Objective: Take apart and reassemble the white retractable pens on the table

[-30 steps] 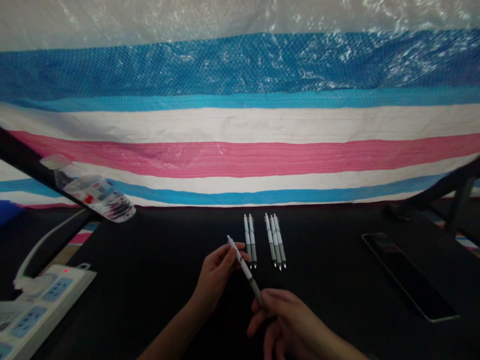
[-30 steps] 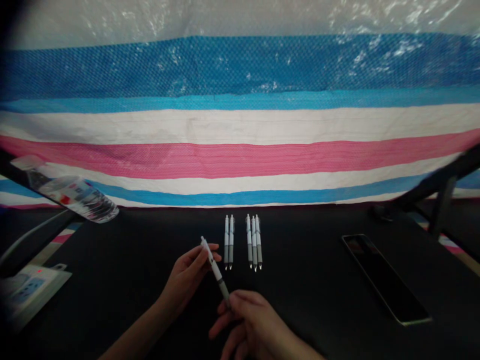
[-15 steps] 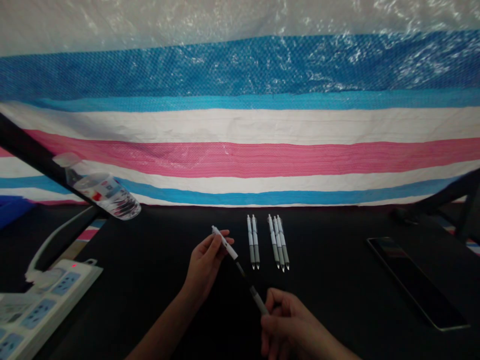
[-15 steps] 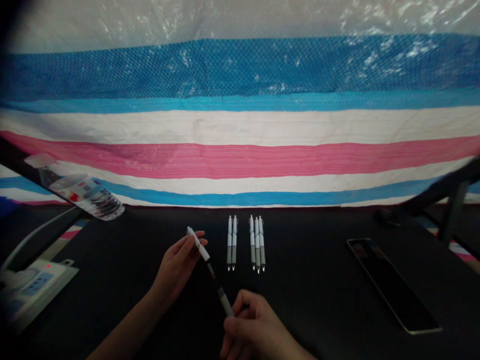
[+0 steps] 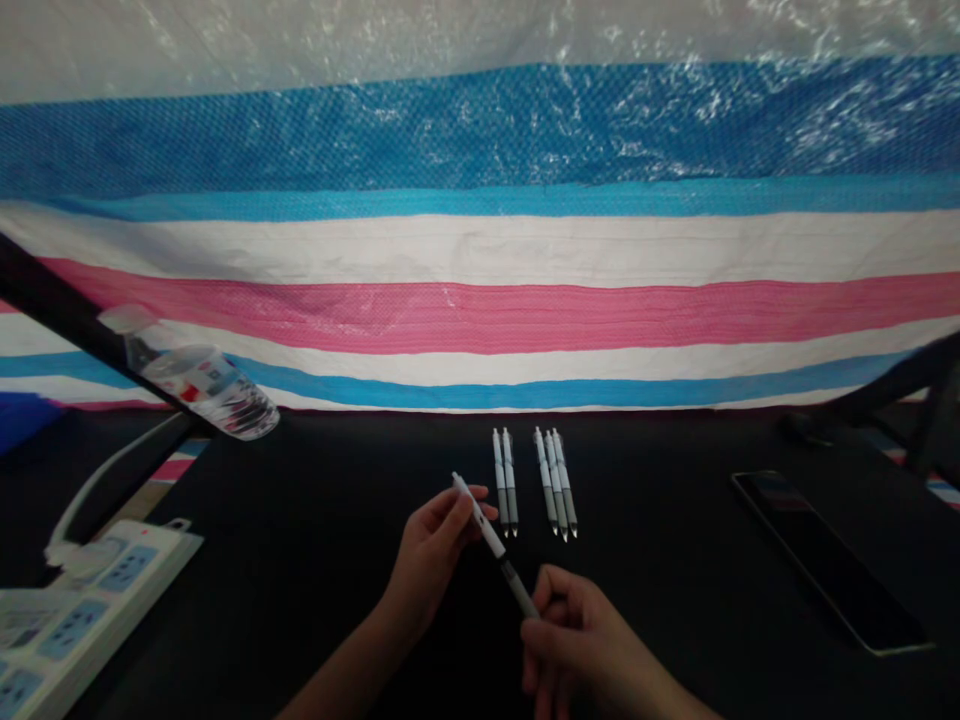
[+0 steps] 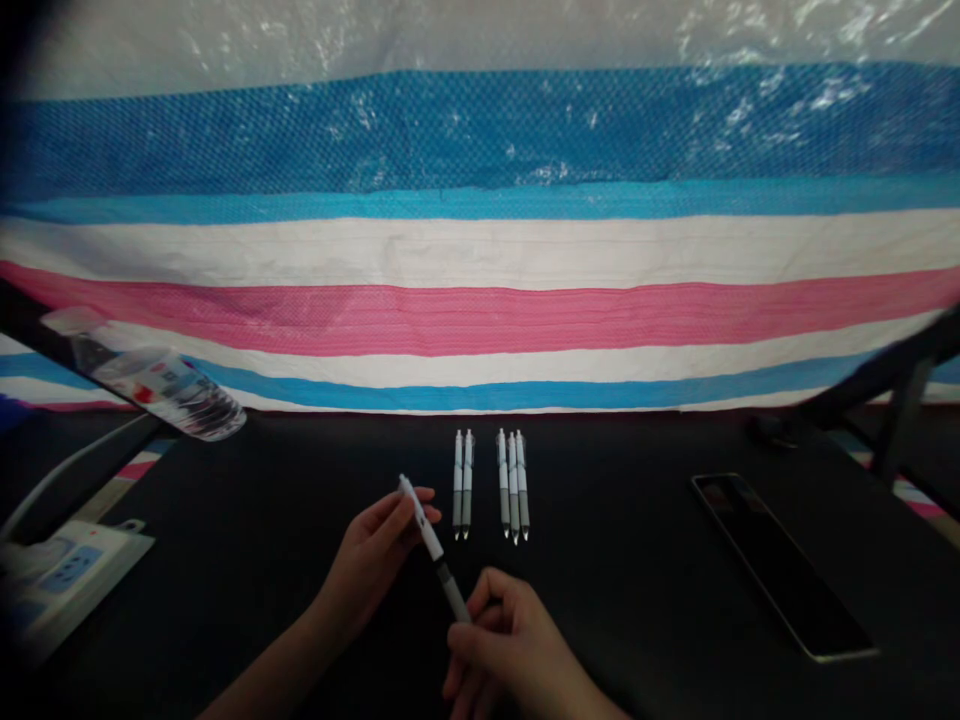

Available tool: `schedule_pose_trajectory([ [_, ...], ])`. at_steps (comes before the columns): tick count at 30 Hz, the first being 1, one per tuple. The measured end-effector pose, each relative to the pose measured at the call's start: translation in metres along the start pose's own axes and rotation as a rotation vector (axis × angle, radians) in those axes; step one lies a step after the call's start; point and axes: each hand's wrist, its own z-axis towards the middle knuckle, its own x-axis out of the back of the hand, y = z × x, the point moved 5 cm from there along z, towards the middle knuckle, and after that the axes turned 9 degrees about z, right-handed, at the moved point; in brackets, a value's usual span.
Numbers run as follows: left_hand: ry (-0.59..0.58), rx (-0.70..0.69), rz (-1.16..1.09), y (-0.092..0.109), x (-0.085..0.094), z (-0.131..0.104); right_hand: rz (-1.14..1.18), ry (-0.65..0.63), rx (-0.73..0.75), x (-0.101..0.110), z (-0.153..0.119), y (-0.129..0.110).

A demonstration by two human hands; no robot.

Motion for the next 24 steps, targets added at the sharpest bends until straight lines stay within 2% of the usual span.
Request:
schedule_pose_trajectory([
  [5,-0.11,-0.021,0.151,-0.0072,-0.0101,-0.0126,-0.019,0.029,0.033,0.0014,0.002,-0.0013],
  [13,-0.161,0.012,0.129,-0.0066,-0.0118,-0.0118,0.041,-0.051,0.001,0.0015,0.0045,0.0079],
  [24,-0.096,-0.017,0.091,-0.0083,-0.005,-0.0058,0.074,-0.005,0.016,-0.0013,0.0031,0.0039],
])
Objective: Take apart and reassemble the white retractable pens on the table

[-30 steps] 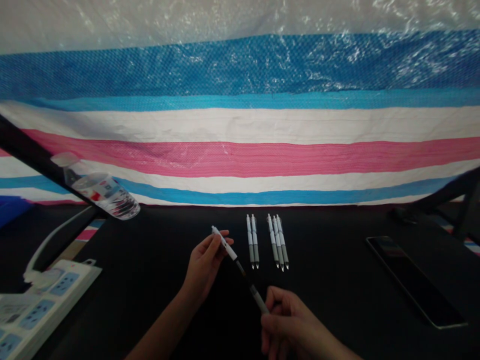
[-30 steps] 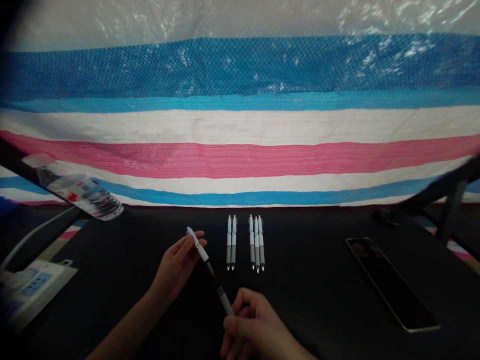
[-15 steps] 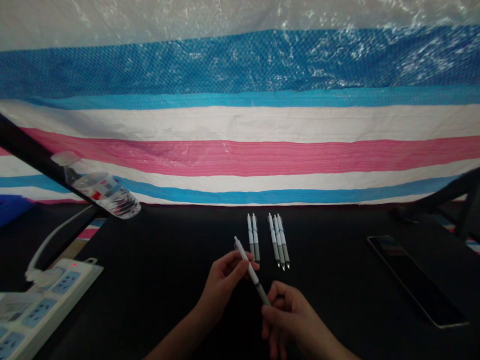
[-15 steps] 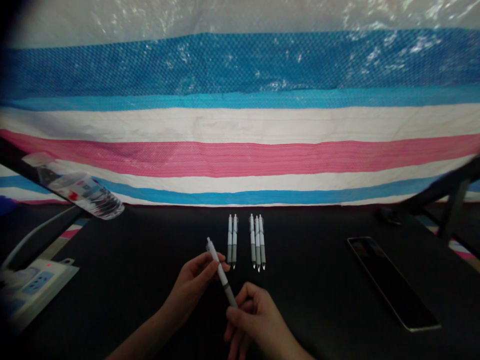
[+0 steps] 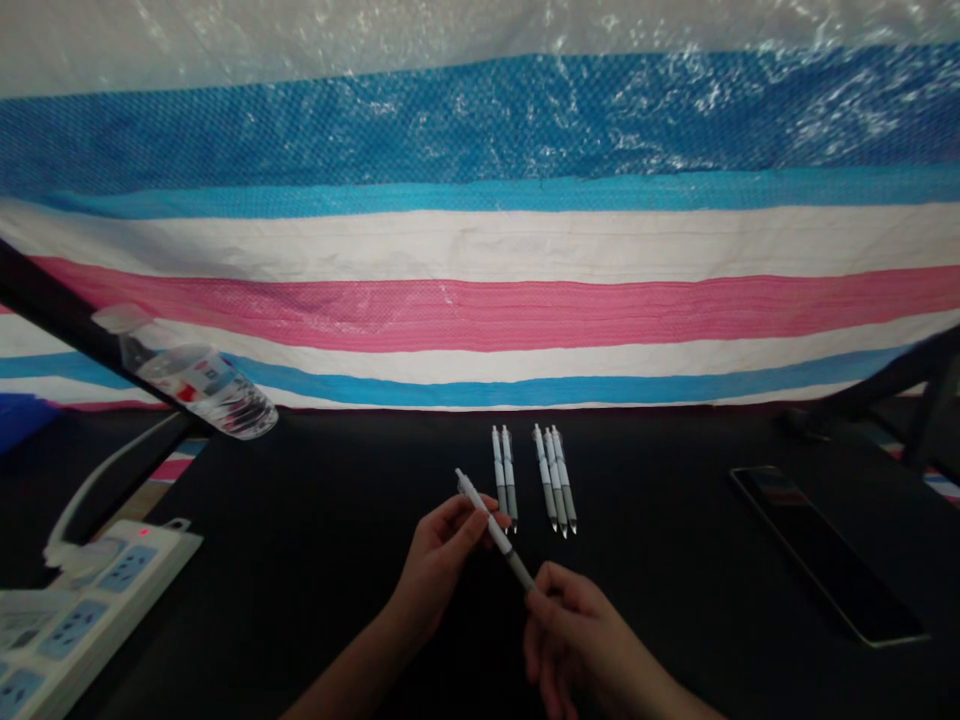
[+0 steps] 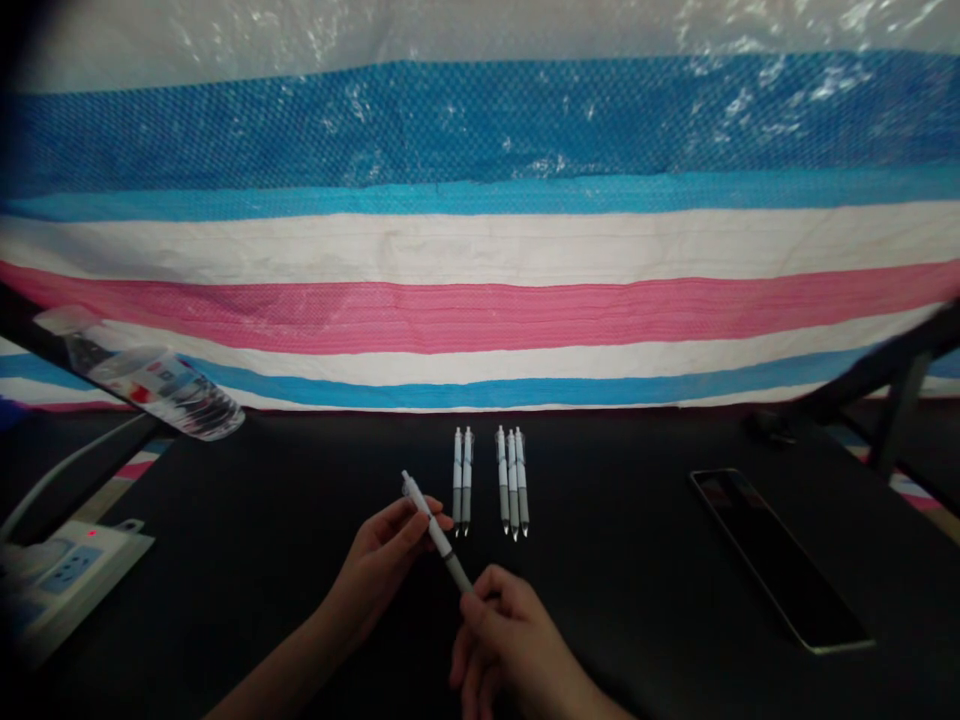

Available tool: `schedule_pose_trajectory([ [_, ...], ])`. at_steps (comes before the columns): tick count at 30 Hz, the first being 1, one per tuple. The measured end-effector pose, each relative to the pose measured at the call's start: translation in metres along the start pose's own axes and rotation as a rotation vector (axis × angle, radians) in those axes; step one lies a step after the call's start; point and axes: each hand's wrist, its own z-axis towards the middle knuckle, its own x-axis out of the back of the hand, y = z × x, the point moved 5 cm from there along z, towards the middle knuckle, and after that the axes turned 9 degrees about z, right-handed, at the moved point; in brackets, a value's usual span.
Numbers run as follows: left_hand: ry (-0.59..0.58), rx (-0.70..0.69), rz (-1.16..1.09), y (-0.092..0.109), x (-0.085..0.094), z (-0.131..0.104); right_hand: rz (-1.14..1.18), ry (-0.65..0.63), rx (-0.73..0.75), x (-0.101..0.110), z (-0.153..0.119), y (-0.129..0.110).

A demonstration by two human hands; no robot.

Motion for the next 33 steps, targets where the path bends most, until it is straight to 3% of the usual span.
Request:
schedule_pose_trajectory([
  [9,0.004,-0.005,0.005,0.001,0.0,-0.001,-0.024,0.028,0.056,0.001,-0.001,-0.005],
  [14,0.018,-0.005,0.018,0.003,-0.001,-0.002,0.022,-0.029,0.044,0.0,0.001,-0.005],
  [22,0.035,-0.003,0.004,0.004,0.0,-0.003,-0.162,0.044,0.139,0.003,0.001,-0.012],
  [27,0.003,0.019,-0.009,0.004,-0.002,-0.003,-0.457,0.17,0.247,0.005,-0.004,-0.021],
  [33,-0.056,-0.023,-0.046,0.01,-0.009,-0.005,-0.388,0.073,0.116,0.008,0.001,-0.011],
])
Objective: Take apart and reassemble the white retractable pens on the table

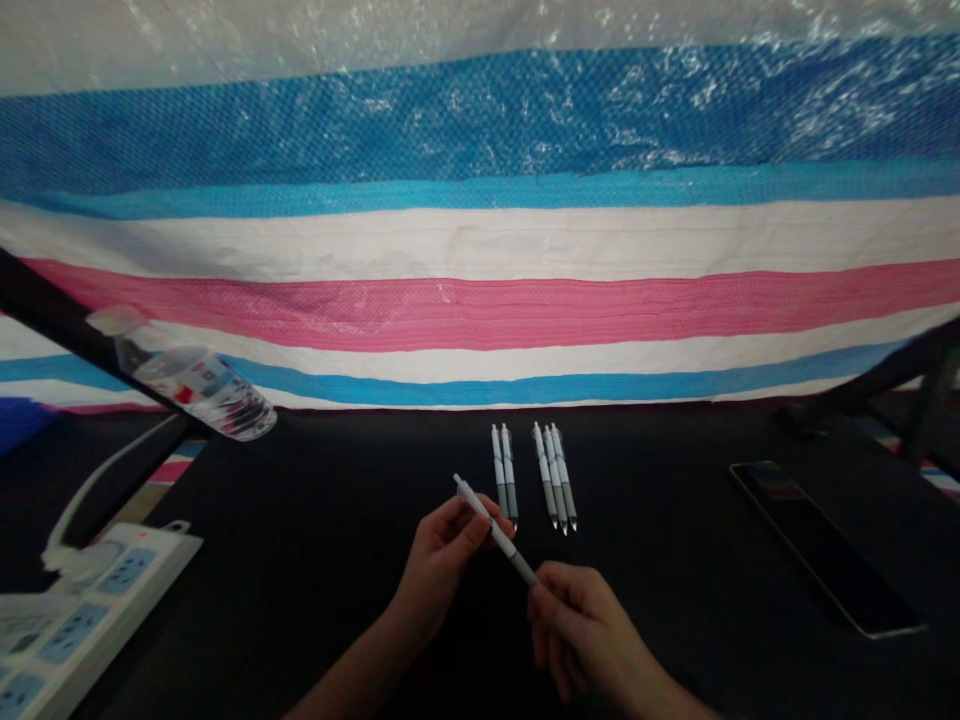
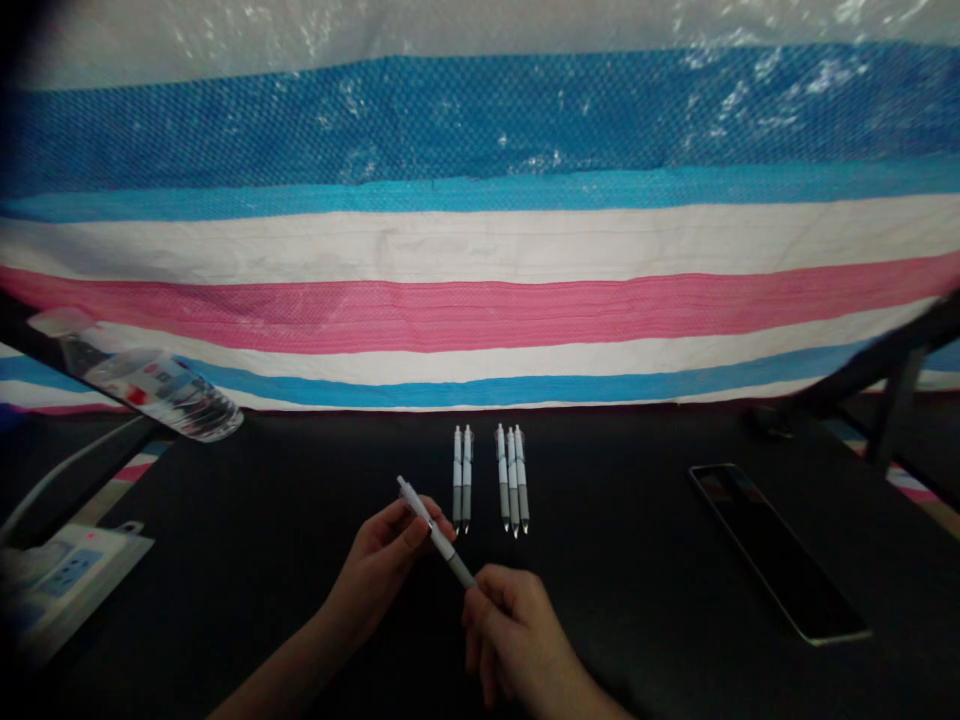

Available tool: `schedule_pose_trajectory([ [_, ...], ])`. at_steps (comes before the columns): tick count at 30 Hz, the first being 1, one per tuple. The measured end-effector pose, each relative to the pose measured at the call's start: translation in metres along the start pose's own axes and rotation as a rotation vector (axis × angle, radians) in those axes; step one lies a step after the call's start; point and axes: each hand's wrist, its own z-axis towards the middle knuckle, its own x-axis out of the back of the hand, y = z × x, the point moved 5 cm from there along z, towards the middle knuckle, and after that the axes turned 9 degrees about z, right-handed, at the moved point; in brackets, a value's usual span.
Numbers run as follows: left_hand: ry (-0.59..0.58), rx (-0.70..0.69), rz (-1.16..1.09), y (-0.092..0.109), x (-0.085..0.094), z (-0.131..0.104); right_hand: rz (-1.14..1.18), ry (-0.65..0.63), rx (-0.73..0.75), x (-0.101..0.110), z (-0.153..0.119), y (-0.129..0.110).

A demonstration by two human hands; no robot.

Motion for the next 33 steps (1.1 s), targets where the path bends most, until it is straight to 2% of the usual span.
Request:
schedule_pose_trajectory([
  [3,0.016,0.006,-0.018,0.002,0.001,0.001,-0.032,-0.004,0.026,-0.002,-0.001,-0.005],
  [7,0.003,-0.024,0.131,0.009,0.003,0.002,-0.109,-0.013,0.093,-0.003,-0.003,-0.013],
  [12,0.002,-0.06,0.158,0.019,0.004,0.004,0.003,-0.008,0.059,0.004,0.0,-0.006],
  [18,-0.027,-0.043,0.143,0.014,0.005,0.007,0.046,-0.025,0.037,0.006,0.002,-0.003],
  [33,-0.001,-0.054,0.138,0.012,0.006,0.009,0.035,-0.016,0.033,0.004,0.004,-0.002],
])
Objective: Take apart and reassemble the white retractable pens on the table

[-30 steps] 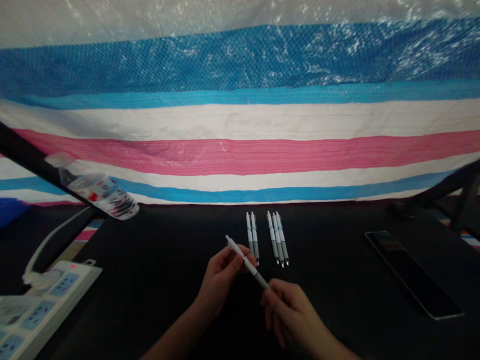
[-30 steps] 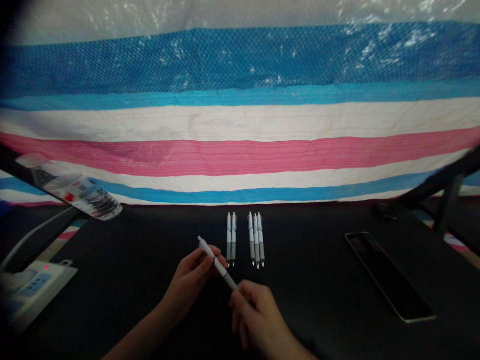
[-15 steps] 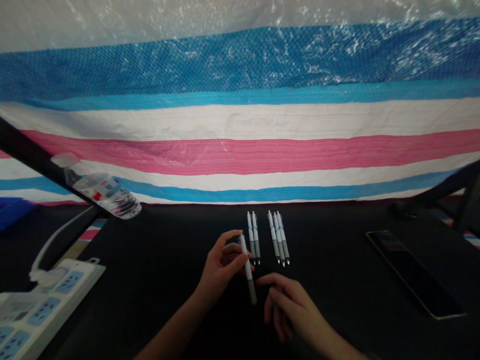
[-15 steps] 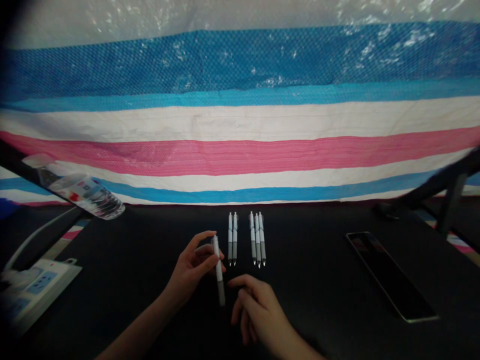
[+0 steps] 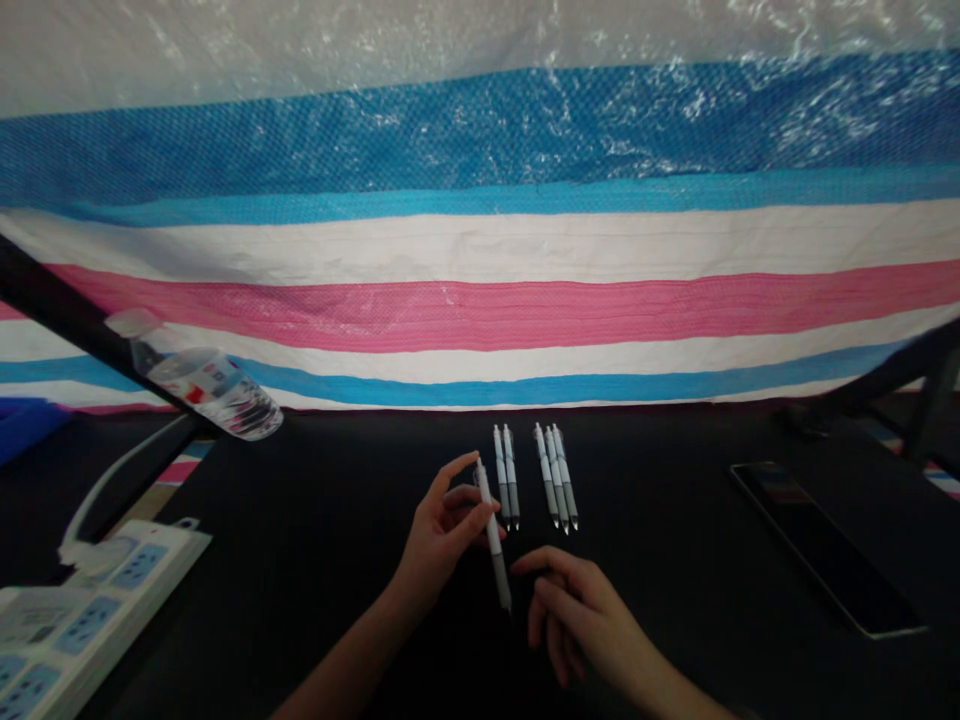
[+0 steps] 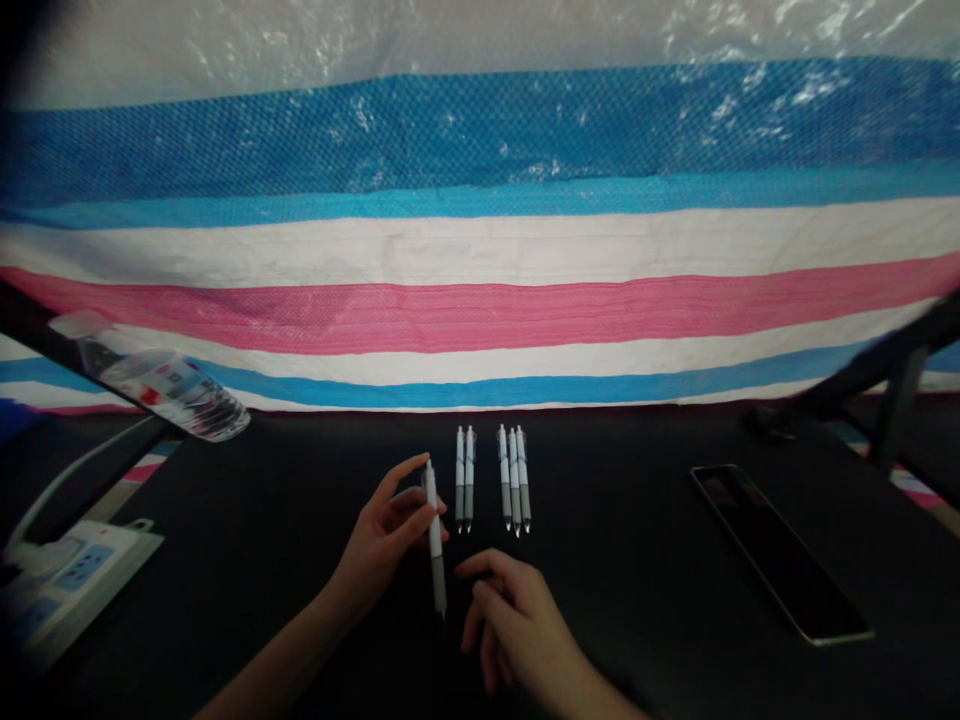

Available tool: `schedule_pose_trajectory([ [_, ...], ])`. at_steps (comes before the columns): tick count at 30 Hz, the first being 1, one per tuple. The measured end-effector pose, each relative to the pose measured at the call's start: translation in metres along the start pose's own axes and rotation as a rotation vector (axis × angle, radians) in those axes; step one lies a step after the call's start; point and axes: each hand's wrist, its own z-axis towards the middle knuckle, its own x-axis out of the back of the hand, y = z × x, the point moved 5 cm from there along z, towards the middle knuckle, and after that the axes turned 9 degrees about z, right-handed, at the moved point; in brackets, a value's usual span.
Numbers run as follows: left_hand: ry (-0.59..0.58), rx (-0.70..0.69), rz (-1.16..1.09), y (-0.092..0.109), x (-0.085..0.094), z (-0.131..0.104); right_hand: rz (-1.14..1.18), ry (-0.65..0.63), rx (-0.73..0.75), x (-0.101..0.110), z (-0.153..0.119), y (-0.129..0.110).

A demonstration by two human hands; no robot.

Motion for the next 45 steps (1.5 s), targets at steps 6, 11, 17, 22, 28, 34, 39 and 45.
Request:
schedule_pose_trajectory([
  [6,-0.002,0.003,-0.008,-0.002,0.002,0.001,-0.014,0.002,-0.012,-0.001,-0.001,-0.004],
  [11,0.006,0.004,-0.021,-0.001,0.002,0.003,-0.009,0.007,-0.02,-0.002,-0.002,-0.006],
  [17,0.009,-0.009,-0.04,-0.002,0.002,0.003,-0.003,0.005,-0.003,-0.002,-0.002,-0.004],
  [22,0.05,0.014,-0.057,-0.002,0.006,0.005,-0.001,0.001,-0.006,-0.001,-0.001,-0.002],
  [28,0.054,0.013,-0.033,0.006,0.01,0.011,-0.011,0.005,-0.006,-0.001,-0.001,-0.002],
  [34,0.052,-0.001,0.143,0.013,0.014,0.031,0.005,0.016,0.0,-0.002,0.0,-0.003],
  [39,0.063,-0.049,0.354,0.015,0.017,0.067,-0.001,0.009,0.022,-0.002,0.002,-0.001],
  [45,0.102,-0.064,0.444,0.014,0.012,0.082,-0.199,0.041,0.092,-0.002,-0.005,-0.013],
])
